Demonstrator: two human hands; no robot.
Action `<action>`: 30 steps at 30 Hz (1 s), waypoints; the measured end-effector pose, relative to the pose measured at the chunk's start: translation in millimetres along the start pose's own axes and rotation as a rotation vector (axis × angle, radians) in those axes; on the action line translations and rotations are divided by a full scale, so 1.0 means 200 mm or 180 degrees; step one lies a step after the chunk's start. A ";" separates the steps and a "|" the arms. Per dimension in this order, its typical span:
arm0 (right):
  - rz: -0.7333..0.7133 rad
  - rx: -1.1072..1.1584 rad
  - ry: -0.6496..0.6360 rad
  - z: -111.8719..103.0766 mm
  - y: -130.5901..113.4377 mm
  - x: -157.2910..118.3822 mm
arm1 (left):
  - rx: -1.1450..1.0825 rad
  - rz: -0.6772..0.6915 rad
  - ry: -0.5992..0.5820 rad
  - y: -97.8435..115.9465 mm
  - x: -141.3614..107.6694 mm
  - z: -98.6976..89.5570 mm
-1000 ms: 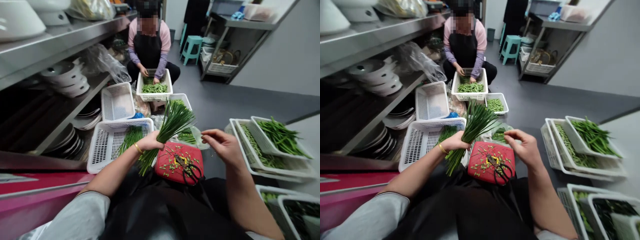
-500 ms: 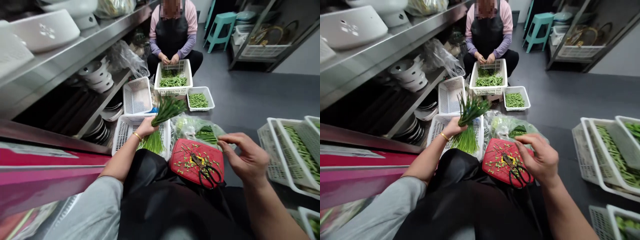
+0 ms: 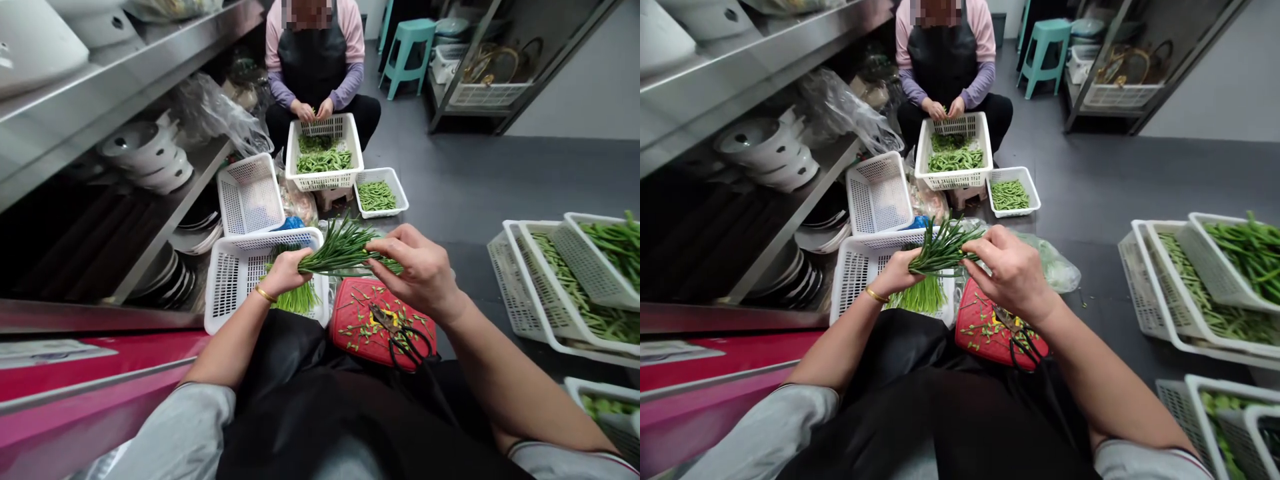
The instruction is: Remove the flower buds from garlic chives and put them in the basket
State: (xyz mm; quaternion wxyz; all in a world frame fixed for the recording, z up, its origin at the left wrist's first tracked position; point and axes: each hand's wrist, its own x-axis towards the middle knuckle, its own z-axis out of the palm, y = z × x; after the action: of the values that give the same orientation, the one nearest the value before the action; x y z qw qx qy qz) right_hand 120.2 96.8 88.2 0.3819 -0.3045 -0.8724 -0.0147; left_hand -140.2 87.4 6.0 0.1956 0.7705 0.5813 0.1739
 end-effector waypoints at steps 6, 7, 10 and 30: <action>0.0046 0.0143 -0.0513 -0.02 0.03 -0.01 | 0.0327 -0.0115 -0.0110 0.02 0.00 0.00; 0.0069 0.0129 -0.0576 -0.02 0.04 -0.01 | 0.0376 -0.0106 -0.0103 0.02 0.00 0.00; 0.0090 0.0088 -0.0749 0.00 0.03 -0.03 | 0.0484 -0.0129 -0.0106 0.02 -0.02 -0.01; 0.0964 0.1103 -0.0876 0.17 0.06 -0.28 | 0.0623 -0.0374 -0.0162 0.04 -0.11 0.02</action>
State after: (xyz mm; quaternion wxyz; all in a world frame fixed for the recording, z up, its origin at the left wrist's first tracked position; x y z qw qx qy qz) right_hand 134.4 87.0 24.2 0.3041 -0.3608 -0.8502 0.2337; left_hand -137.2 63.1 4.8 0.1440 0.7547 0.6344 0.0850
